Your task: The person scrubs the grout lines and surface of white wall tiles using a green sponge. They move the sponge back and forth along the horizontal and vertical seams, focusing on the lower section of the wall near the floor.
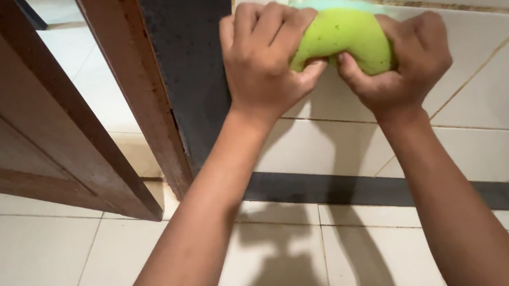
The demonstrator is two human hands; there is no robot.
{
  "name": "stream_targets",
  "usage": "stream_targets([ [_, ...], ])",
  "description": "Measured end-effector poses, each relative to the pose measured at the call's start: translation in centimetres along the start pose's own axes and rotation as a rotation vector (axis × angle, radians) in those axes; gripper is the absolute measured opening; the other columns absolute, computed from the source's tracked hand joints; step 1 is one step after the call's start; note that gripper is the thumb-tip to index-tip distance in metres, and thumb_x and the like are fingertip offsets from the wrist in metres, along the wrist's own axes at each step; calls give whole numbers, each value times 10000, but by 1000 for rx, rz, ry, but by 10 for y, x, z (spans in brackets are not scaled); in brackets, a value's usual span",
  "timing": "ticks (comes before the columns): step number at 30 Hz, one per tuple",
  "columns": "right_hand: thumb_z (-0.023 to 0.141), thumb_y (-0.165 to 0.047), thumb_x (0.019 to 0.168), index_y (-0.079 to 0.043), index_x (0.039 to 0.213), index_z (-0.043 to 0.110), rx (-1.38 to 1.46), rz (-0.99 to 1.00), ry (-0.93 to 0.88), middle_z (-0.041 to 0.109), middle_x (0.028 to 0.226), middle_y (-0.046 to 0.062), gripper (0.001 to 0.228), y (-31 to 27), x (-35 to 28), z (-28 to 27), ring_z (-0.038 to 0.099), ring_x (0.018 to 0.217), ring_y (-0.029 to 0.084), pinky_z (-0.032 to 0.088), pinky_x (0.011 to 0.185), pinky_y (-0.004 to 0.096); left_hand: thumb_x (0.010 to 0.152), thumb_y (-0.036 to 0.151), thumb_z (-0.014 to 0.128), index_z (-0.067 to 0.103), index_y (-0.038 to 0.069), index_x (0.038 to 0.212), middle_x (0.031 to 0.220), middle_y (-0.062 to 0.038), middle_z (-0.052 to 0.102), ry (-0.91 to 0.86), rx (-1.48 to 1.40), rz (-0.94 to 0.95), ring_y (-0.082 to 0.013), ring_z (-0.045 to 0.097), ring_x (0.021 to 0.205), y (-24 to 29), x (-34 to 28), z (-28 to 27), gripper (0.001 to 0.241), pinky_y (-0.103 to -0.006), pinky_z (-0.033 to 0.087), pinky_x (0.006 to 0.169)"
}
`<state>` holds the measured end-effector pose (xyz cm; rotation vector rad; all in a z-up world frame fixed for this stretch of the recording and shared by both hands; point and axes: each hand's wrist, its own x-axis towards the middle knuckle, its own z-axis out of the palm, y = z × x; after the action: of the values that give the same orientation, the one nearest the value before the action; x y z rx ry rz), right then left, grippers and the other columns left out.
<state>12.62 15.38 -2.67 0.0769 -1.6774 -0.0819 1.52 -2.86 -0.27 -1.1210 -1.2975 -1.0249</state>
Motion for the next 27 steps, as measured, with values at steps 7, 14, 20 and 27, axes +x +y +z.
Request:
stream_targets([
  [7, 958, -329, 802, -103, 1073, 765, -21, -73, 4, 531, 910, 77, 402, 3, 2, -3, 537, 831, 271, 443, 662, 375, 635, 208, 889, 672, 161, 1098, 974, 20, 598, -28, 0, 15, -223, 550, 955, -3, -1, -5, 513, -410, 394, 849],
  [14, 903, -331, 841, -80, 1041, 748, -42, -170, 2, 584, 910, 69, 357, 0, 26, -17, 551, 840, 259, 460, 717, 378, 672, 237, 889, 657, 146, 1129, 1006, 0, 579, -51, 13, 95, -231, 547, 969, 1, 19, -12, 520, -424, 370, 867],
  [20, 911, -395, 831, -88, 1078, 793, -28, -88, 59, 541, 899, 80, 411, 10, -1, 5, 524, 838, 271, 430, 689, 385, 661, 222, 881, 648, 171, 1154, 1016, 11, 579, -11, -14, -17, -232, 535, 972, 1, 1, 3, 547, -414, 374, 877],
  [27, 851, -463, 857, -82, 1043, 785, -14, -105, 104, 555, 850, 64, 430, 13, -15, 14, 514, 821, 285, 414, 665, 396, 664, 218, 874, 648, 168, 1143, 988, 10, 569, 21, -27, -6, -232, 540, 965, 0, -14, 9, 532, -414, 386, 888],
])
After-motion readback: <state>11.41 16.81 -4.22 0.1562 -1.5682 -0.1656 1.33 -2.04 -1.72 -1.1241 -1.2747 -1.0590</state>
